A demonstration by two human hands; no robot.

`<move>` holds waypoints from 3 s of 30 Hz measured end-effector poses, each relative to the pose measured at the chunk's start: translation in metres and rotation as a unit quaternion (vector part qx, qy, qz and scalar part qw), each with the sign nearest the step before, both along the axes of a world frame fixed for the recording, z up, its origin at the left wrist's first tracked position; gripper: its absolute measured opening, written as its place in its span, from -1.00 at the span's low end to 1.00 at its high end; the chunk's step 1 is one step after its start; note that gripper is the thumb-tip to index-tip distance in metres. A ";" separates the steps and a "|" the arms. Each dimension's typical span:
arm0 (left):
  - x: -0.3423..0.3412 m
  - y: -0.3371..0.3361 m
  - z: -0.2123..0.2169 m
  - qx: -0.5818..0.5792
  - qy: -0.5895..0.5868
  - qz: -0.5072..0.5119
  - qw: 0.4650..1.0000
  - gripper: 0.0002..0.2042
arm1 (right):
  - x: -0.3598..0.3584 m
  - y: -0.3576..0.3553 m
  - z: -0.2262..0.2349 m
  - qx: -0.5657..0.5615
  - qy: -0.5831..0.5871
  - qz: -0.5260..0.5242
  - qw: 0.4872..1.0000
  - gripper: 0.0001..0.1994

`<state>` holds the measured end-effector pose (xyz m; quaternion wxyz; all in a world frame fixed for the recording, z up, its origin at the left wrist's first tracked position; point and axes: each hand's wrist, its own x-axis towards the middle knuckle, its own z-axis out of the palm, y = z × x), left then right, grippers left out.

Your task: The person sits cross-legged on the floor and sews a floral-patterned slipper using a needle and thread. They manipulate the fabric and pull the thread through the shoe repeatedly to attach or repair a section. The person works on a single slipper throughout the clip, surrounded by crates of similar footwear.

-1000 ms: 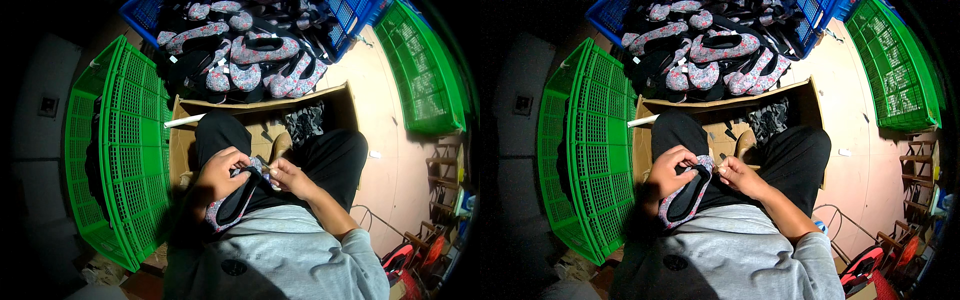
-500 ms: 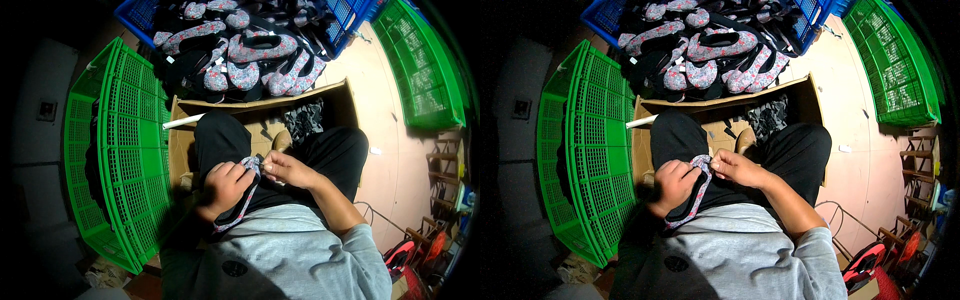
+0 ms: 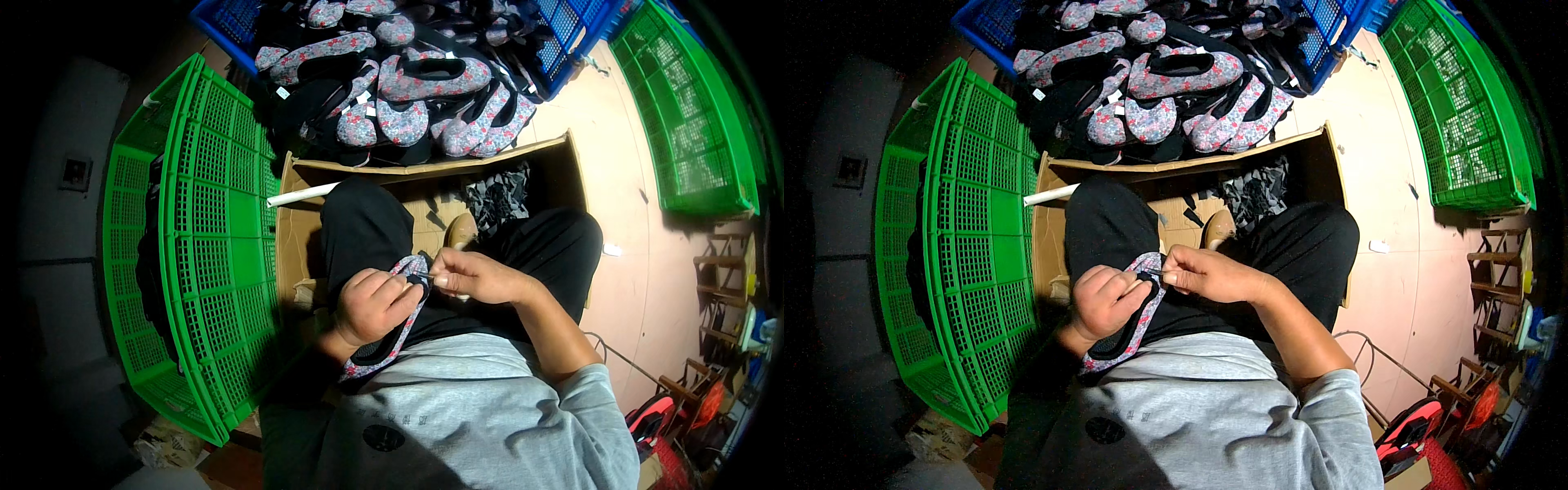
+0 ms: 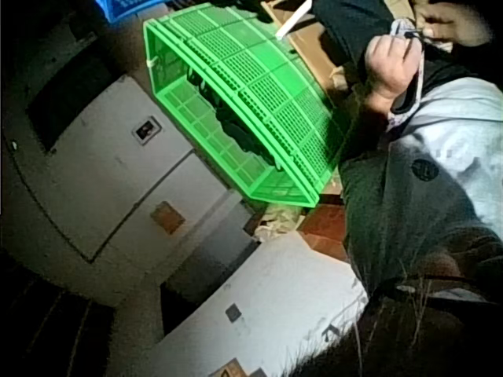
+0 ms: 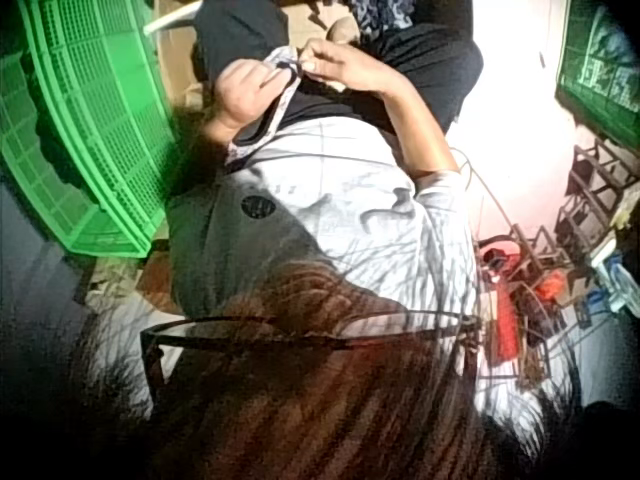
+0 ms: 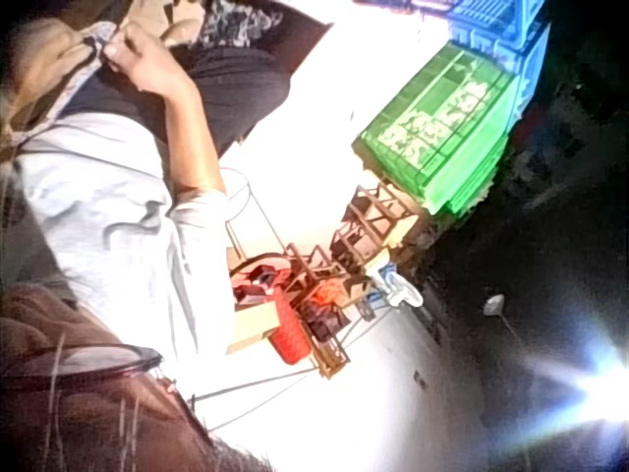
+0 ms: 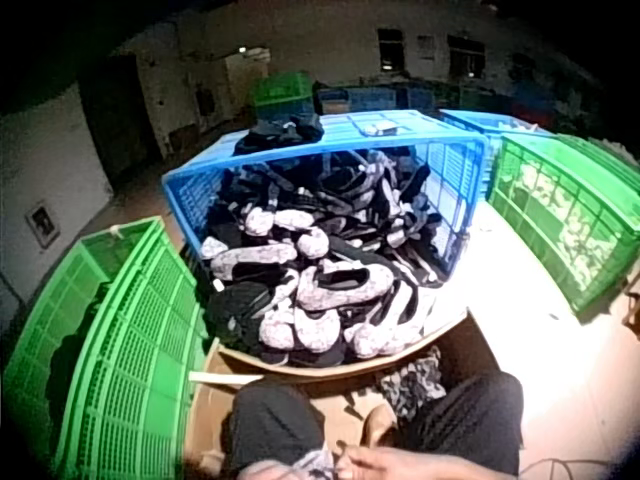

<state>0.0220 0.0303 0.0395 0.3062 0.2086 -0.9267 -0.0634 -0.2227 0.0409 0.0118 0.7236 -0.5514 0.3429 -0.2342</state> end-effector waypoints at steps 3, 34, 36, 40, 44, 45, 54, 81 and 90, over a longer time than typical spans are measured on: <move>0.000 -0.001 -0.001 0.005 0.003 -0.010 1.000 -0.81 | -0.002 -0.005 0.001 -0.028 0.045 0.017 0.998 -0.74; 0.000 -0.005 -0.003 -0.030 0.006 -0.046 0.998 -0.83 | -0.002 -0.030 0.011 -0.050 0.076 0.111 0.990 -0.78; 0.000 -0.005 -0.002 -0.029 0.005 -0.048 0.998 -0.83 | -0.003 -0.029 0.009 -0.031 0.054 0.108 0.992 -0.78; 0.000 -0.006 -0.002 -0.028 0.008 -0.049 0.998 -0.83 | -0.002 -0.029 0.007 -0.016 0.033 0.105 0.994 -0.77; -0.001 -0.006 -0.002 -0.029 0.006 -0.049 0.998 -0.84 | -0.002 -0.026 0.000 -0.006 0.011 0.093 0.996 -0.76; -0.001 -0.006 -0.002 -0.030 0.006 -0.049 0.998 -0.84 | -0.002 -0.025 -0.002 -0.006 0.002 0.090 0.996 -0.75; -0.002 -0.007 -0.002 -0.027 0.006 -0.047 0.998 -0.84 | -0.001 -0.019 -0.016 0.043 -0.051 0.072 0.995 -0.78; 0.000 -0.005 -0.001 -0.035 0.000 -0.055 0.998 -0.82 | -0.001 -0.006 -0.002 -0.110 0.135 -0.014 0.985 -0.74; 0.000 -0.005 -0.002 -0.037 0.004 -0.059 0.998 -0.81 | 0.000 -0.012 0.018 -0.205 0.232 0.019 0.951 -0.66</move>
